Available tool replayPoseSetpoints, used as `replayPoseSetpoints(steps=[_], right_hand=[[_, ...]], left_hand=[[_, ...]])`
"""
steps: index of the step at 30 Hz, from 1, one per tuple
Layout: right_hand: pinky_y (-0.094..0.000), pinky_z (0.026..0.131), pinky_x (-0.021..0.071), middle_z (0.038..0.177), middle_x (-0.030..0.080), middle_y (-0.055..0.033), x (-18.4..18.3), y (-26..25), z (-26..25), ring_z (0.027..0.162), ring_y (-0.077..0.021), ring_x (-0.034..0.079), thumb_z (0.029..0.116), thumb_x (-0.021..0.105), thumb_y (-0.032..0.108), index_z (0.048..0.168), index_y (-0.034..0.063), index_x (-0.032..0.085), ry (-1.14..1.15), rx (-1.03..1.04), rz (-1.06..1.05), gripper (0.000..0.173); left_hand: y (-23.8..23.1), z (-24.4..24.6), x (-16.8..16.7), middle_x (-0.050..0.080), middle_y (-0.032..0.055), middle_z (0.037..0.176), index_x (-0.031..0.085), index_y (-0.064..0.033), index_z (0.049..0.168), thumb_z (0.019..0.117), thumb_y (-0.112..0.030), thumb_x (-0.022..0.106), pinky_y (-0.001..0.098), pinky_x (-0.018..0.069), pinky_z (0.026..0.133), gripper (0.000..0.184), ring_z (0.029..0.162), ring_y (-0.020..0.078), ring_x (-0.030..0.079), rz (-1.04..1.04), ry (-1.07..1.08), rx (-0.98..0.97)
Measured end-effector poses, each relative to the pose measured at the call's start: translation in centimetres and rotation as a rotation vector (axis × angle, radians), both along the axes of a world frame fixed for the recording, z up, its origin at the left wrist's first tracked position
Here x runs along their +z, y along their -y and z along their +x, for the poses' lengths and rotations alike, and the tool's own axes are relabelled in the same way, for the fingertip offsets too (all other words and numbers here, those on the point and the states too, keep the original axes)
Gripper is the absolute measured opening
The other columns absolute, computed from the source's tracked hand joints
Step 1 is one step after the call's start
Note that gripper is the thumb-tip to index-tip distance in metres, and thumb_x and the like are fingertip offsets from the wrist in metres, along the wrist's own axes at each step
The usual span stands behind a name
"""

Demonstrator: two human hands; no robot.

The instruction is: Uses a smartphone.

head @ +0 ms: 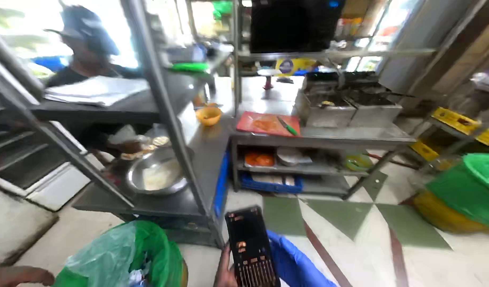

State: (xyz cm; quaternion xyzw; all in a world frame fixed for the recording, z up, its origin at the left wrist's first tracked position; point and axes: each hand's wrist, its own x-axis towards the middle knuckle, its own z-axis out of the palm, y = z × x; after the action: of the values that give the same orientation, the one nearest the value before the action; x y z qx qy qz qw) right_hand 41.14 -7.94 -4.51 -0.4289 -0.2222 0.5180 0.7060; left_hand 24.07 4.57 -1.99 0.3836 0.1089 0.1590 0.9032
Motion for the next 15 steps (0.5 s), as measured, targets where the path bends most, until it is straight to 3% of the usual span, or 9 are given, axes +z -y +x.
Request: replayPoseSetpoints(steps=[3,6,9,10,13,15], right_hand=[[-0.04,0.098,0.055,0.134,0.061,-0.007,1.4,1.7,0.2,0.118,-0.0177,0.063,0.1004,0.049,0.037,0.152,0.0061,0.034,-0.034,-0.127,0.088,0.062],[-0.036,0.081,0.0605,0.126,0.065,-0.0062,2.0,3.2,0.5,0.106,-0.0179,0.068,0.0921,0.061,0.025,0.148,0.0105,0.03,-0.145,-0.252,0.155,0.066],[-0.0314,0.073,0.0611,0.118,0.067,-0.0076,5.2,3.4,1.7,0.097,-0.0164,0.071,0.0827,0.051,0.004,0.143,0.008,0.031,-0.231,-0.456,0.103,0.064],[-0.031,0.075,0.0614,0.117,0.066,-0.0075,6.4,3.4,2.4,0.097,-0.0149,0.071,0.0806,0.048,0.0,0.143,0.0074,0.03,-0.239,-0.521,0.064,0.066],[-0.0331,0.083,0.0611,0.124,0.063,-0.0067,6.5,3.5,5.4,0.102,-0.0136,0.069,0.0781,0.046,-0.002,0.15,0.0109,0.024,-0.175,-0.58,0.083,0.076],[-0.0339,0.082,0.0615,0.124,0.063,-0.0074,5.5,3.5,7.7,0.101,-0.015,0.07,0.079,0.046,-0.002,0.15,0.0128,0.026,-0.12,-0.581,0.126,0.075]], left_hand=[[0.2,3.7,1.1,0.055,0.0171,0.142,-0.011,-0.0183,0.158,0.0756,0.013,0.049,0.0603,0.0607,0.081,0.107,0.11,0.0383,0.069,-0.021,-0.03,-0.123],[0.6,7.8,1.1,0.057,0.0155,0.139,-0.01,-0.0138,0.158,0.0737,0.011,0.051,0.0583,0.0619,0.079,0.107,0.111,0.0359,0.069,0.02,-0.038,-0.235],[0.8,11.3,1.1,0.056,0.0134,0.14,-0.005,-0.0144,0.159,0.0746,0.008,0.052,0.0563,0.0624,0.079,0.104,0.113,0.0337,0.068,0.028,-0.022,-0.328],[0.8,12.4,1.0,0.054,0.0134,0.142,-0.003,-0.0143,0.159,0.0748,0.008,0.052,0.0557,0.0625,0.079,0.103,0.115,0.0335,0.067,0.032,-0.007,-0.361],[0.5,16.1,0.7,0.051,0.0169,0.145,-0.001,-0.0143,0.16,0.0755,0.008,0.053,0.0557,0.0624,0.079,0.102,0.117,0.0363,0.065,0.018,0.039,-0.432],[0.1,18.5,0.4,0.053,0.018,0.143,-0.002,-0.0152,0.16,0.0762,0.008,0.053,0.0559,0.0623,0.08,0.102,0.116,0.0371,0.066,0.008,0.056,-0.461]])
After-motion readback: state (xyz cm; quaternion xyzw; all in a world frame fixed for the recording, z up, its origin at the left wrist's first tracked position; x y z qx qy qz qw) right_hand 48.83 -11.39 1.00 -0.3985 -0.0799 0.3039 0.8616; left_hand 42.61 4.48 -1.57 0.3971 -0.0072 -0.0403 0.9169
